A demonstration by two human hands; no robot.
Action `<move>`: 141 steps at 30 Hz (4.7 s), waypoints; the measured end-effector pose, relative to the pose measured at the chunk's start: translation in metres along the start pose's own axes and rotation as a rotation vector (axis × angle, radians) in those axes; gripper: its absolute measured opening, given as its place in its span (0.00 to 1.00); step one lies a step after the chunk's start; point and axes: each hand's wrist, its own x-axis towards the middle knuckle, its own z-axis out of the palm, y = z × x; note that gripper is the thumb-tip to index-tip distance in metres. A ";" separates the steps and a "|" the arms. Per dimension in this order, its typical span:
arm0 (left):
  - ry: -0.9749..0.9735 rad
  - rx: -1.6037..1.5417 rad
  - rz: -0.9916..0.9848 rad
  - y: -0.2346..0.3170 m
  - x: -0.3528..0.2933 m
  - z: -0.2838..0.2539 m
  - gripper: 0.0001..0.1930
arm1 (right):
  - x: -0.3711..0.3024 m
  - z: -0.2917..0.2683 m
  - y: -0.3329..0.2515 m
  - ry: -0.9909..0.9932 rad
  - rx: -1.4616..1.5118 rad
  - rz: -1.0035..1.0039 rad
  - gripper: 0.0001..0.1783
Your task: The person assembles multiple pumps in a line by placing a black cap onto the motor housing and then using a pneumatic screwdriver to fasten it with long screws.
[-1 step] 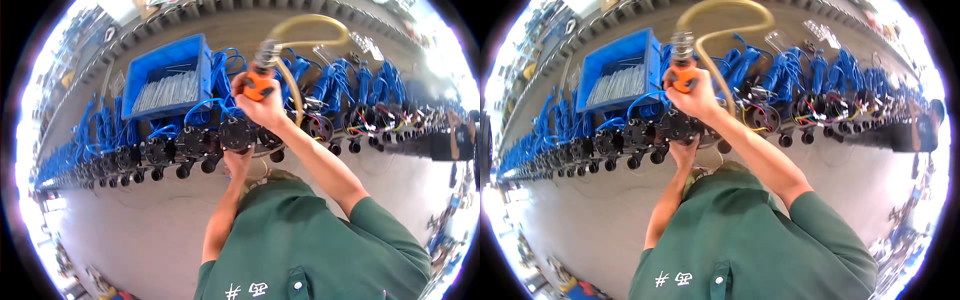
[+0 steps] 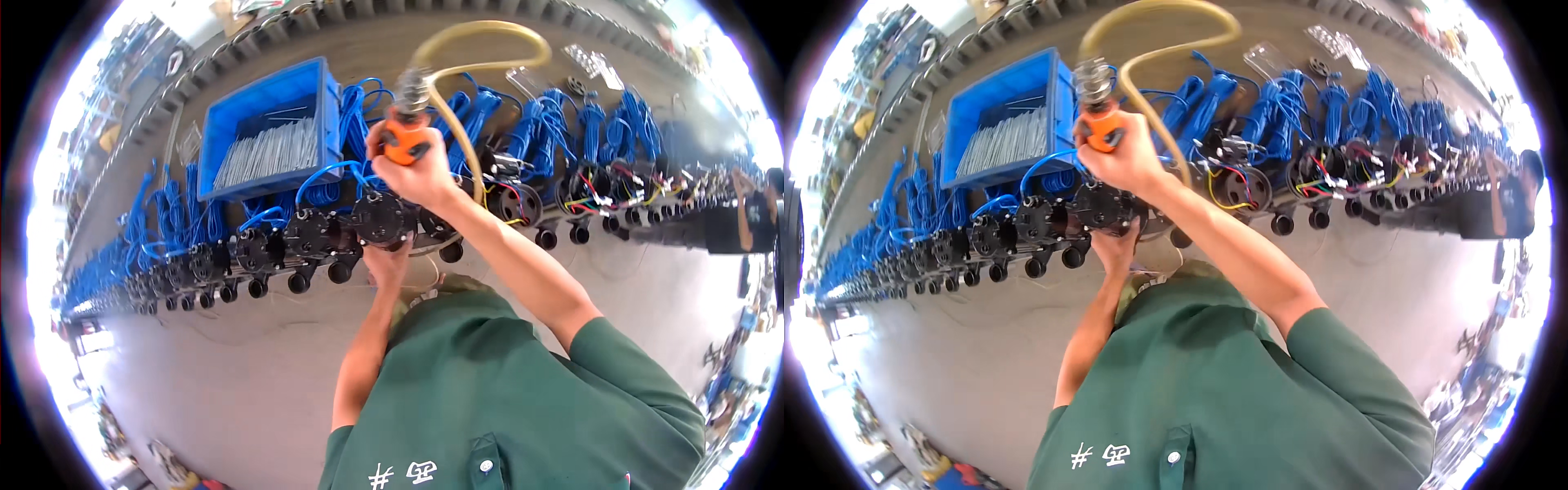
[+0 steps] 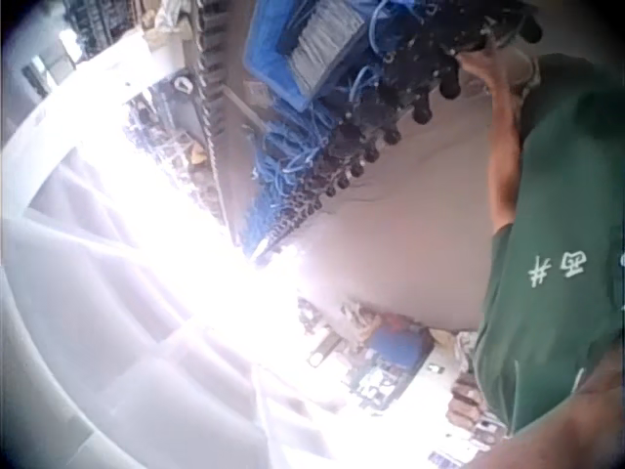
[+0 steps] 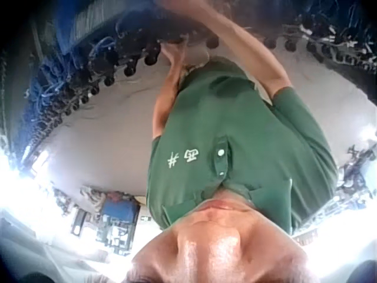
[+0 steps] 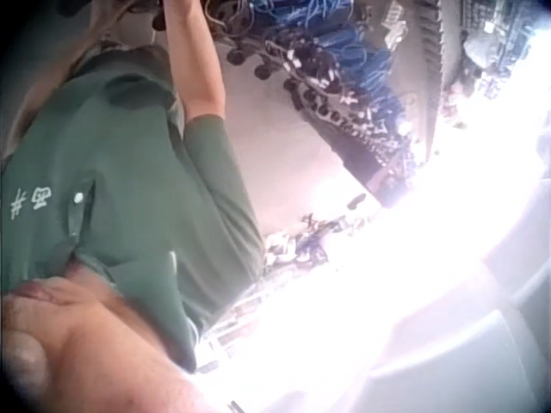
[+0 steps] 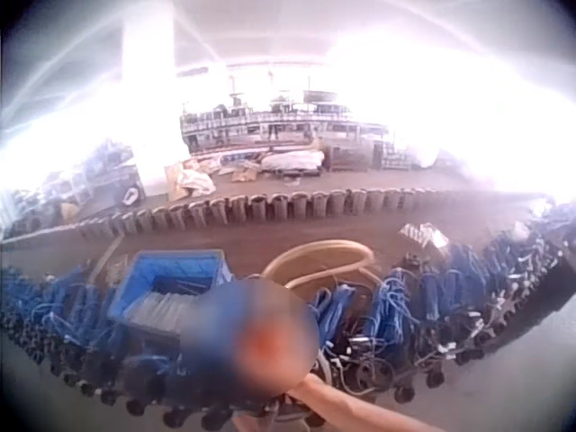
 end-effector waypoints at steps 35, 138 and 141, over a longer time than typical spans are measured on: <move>0.001 0.324 0.221 -0.005 -0.041 0.073 0.07 | -0.071 -0.078 -0.056 -0.059 -0.038 -0.076 0.15; -1.802 0.463 1.227 0.084 0.198 0.183 0.06 | -0.026 -0.091 0.011 0.549 -0.373 0.029 0.15; -1.692 0.446 1.079 0.084 0.202 0.157 0.05 | -0.025 -0.091 0.008 0.580 -0.380 0.097 0.16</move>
